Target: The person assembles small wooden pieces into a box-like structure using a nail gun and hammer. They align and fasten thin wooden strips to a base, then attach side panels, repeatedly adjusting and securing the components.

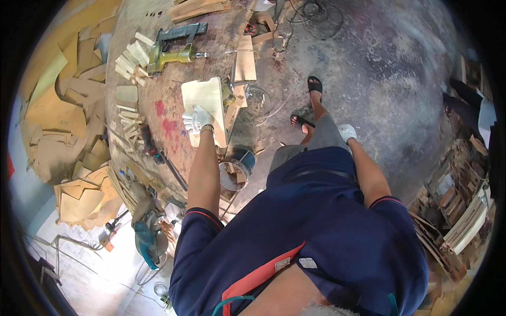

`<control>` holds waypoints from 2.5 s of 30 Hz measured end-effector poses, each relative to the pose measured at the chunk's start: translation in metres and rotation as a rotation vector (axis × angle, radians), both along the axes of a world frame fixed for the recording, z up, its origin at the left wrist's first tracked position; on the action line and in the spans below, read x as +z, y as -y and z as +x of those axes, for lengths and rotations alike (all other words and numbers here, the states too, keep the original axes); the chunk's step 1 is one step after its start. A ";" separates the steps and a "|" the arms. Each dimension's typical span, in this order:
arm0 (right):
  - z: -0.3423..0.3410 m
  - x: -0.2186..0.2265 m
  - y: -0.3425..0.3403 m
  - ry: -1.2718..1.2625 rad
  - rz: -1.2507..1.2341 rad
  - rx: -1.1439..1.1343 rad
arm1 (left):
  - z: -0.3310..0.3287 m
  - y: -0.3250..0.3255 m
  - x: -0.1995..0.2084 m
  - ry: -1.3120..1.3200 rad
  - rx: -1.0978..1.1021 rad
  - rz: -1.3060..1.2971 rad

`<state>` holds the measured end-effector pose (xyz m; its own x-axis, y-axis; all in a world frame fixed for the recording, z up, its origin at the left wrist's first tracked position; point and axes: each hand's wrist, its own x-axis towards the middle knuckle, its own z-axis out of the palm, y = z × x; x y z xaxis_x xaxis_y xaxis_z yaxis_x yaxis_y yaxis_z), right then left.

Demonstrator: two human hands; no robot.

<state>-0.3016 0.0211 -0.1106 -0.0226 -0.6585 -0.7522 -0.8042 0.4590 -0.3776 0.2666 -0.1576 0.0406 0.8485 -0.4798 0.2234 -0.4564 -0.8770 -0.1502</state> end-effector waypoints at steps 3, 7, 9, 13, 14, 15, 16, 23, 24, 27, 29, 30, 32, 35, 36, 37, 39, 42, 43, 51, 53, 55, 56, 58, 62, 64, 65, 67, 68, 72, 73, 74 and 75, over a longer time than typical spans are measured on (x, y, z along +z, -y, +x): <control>0.000 -0.011 -0.011 -0.042 -0.155 0.039 | 0.005 -0.004 0.011 -0.147 -0.064 -0.021; -0.021 -0.030 -0.020 0.003 -0.157 0.070 | -0.006 -0.032 0.027 -0.331 -0.401 -0.128; -0.035 -0.043 -0.020 -0.006 -0.187 0.237 | -0.030 -0.057 0.030 -0.345 -0.579 -0.152; -0.066 -0.071 -0.024 0.085 -0.435 0.390 | -0.078 -0.095 0.035 -0.411 -0.581 -0.034; -0.072 -0.077 -0.016 0.068 -0.353 0.442 | -0.082 -0.099 0.037 -0.437 -0.521 -0.041; -0.070 -0.082 -0.018 0.148 -0.243 0.362 | -0.083 -0.104 0.040 -0.425 -0.484 0.035; -0.078 -0.081 -0.011 0.217 -0.193 0.319 | -0.081 -0.105 0.043 -0.375 -0.482 0.067; -0.054 -0.010 0.048 0.247 -0.276 0.267 | -0.066 -0.106 0.046 -0.064 -0.554 0.155; -0.045 0.009 0.053 0.271 -0.265 0.195 | -0.066 -0.104 0.044 0.020 -0.516 0.146; -0.013 0.057 0.056 0.144 -0.072 0.044 | -0.059 -0.106 0.036 -0.124 -0.657 0.004; 0.003 0.084 0.048 0.186 -0.168 0.144 | -0.059 -0.108 0.030 -0.103 -0.594 0.228; 0.013 0.091 0.040 0.168 -0.226 0.131 | -0.060 -0.113 0.026 -0.132 -0.608 0.152; 0.021 0.101 0.019 0.057 -0.290 0.194 | -0.058 -0.117 0.019 0.074 -0.615 0.486; 0.009 0.104 -0.009 0.008 -0.371 0.078 | -0.060 -0.115 0.010 0.074 -0.560 0.424; -0.002 0.102 -0.018 -0.049 -0.324 0.035 | -0.053 -0.108 0.010 0.097 -0.604 0.366; -0.013 0.101 -0.030 -0.068 -0.313 -0.055 | -0.055 -0.109 0.008 0.088 -0.589 0.311; -0.031 0.094 -0.056 -0.130 -0.240 -0.041 | -0.049 -0.105 0.007 0.123 -0.532 0.301; -0.046 0.083 -0.090 -0.196 -0.027 -0.079 | -0.045 -0.101 0.008 0.163 -0.572 0.262; -0.047 0.081 -0.106 -0.170 -0.053 -0.217 | -0.043 -0.102 0.010 0.174 -0.600 0.248; -0.061 0.072 -0.155 -0.119 -0.044 -0.467 | -0.055 -0.097 0.032 -0.075 -0.534 0.305; -0.071 0.074 -0.156 -0.120 -0.001 -0.438 | -0.071 -0.101 0.030 -0.042 -0.558 0.238; -0.079 0.078 -0.159 -0.084 -0.043 -0.444 | -0.109 -0.114 0.017 0.208 -0.724 0.035; -0.082 0.081 -0.161 -0.092 -0.019 -0.447 | -0.126 -0.123 0.016 0.292 -0.764 0.012; -0.088 0.087 -0.168 -0.061 -0.110 -0.407 | -0.182 -0.147 -0.001 0.020 -0.817 -0.082; -0.107 0.091 -0.194 0.065 -0.081 -0.476 | -0.279 -0.216 -0.028 -0.500 -0.838 0.232; -0.126 0.082 -0.205 0.000 -0.169 -0.237 | -0.318 -0.244 -0.038 -0.630 -0.802 0.337; -0.129 0.074 -0.217 -0.032 -0.170 -0.107 | -0.318 -0.252 -0.033 -0.728 -0.914 0.358; -0.141 0.053 -0.248 -0.075 -0.162 0.041 | -0.315 -0.266 -0.021 -0.883 -0.939 0.376; -0.151 0.043 -0.271 -0.040 -0.228 -0.008 | -0.311 -0.274 -0.012 -0.871 -0.921 0.336; -0.170 -0.003 -0.333 0.081 0.032 -0.542 | -0.292 -0.294 0.027 -0.799 -0.680 0.095; -0.184 -0.008 -0.339 0.262 0.209 -0.670 | -0.291 -0.300 0.035 -0.741 -0.661 -0.048; -0.192 -0.010 -0.343 0.249 0.212 -0.593 | -0.289 -0.300 0.041 -0.669 -0.648 -0.202; -0.198 -0.011 -0.340 0.287 0.235 -0.573 | -0.289 -0.303 0.046 -0.630 -0.573 -0.276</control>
<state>-0.4997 0.3606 -0.1221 -0.0972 -0.4201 -0.9023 -0.2922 0.8786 -0.3776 -0.0227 0.1449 0.0862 0.4991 -0.8659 -0.0328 -0.7623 -0.4568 0.4585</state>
